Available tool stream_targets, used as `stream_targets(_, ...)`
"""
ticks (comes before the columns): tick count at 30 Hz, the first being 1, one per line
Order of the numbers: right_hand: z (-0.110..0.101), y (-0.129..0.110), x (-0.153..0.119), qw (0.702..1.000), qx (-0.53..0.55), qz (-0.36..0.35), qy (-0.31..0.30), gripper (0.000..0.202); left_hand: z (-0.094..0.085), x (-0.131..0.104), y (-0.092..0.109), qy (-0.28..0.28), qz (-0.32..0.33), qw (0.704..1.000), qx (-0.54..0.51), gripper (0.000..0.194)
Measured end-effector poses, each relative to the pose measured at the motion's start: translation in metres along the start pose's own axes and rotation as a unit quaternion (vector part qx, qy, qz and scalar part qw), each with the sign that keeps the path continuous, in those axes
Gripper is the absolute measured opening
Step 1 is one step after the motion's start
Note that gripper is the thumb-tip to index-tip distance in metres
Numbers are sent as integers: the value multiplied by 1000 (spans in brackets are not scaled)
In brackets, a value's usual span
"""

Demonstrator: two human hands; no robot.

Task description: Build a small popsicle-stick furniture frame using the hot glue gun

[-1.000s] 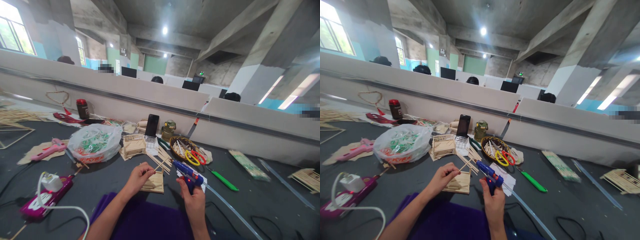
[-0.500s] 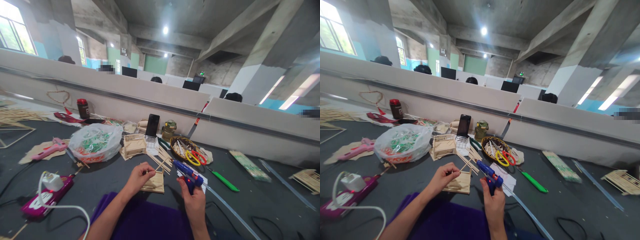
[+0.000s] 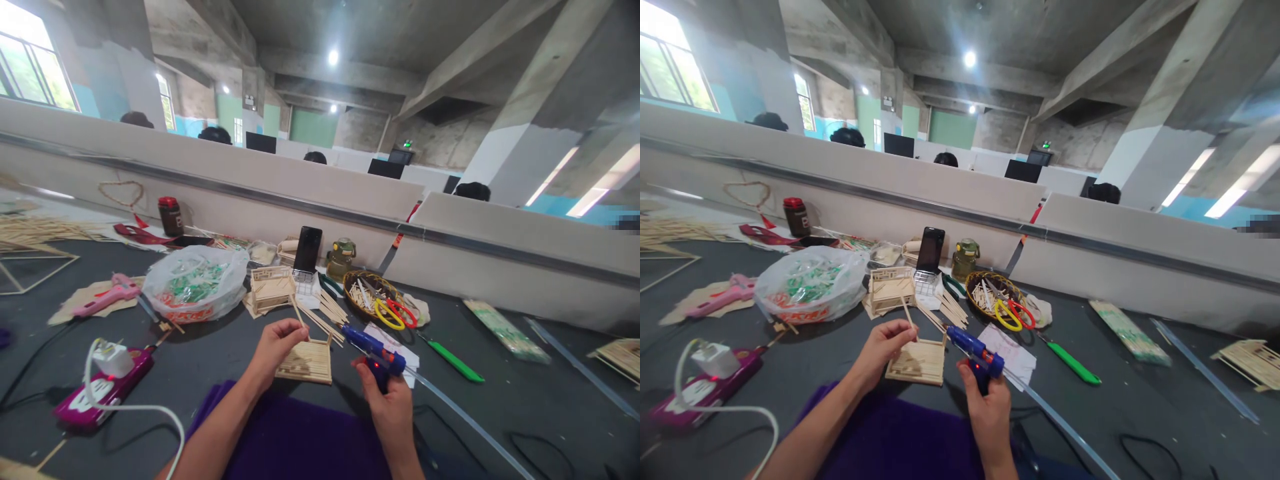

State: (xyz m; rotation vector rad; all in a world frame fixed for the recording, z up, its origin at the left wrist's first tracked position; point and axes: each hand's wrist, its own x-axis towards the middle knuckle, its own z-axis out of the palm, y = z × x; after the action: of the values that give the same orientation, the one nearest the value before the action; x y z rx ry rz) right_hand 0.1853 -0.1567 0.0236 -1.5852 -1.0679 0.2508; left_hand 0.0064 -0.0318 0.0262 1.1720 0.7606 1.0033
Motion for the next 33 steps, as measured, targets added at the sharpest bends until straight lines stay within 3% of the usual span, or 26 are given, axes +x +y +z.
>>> stream_targets(5, 9, 0, -7, 999, -14, -22, -36, 33, -4, -1, 2, 10, -61, 983, -174, 26)
stream_targets(11, 15, 1, -12, 998, -25, -28, -57, 34, -6, -2, 1, 2, -95, 962, -256, 24)
stream_targets(33, 17, 8, -14, 994, -77, -45, -65, 44, -4, -3, 3, -4, -109, 966, -233, 34)
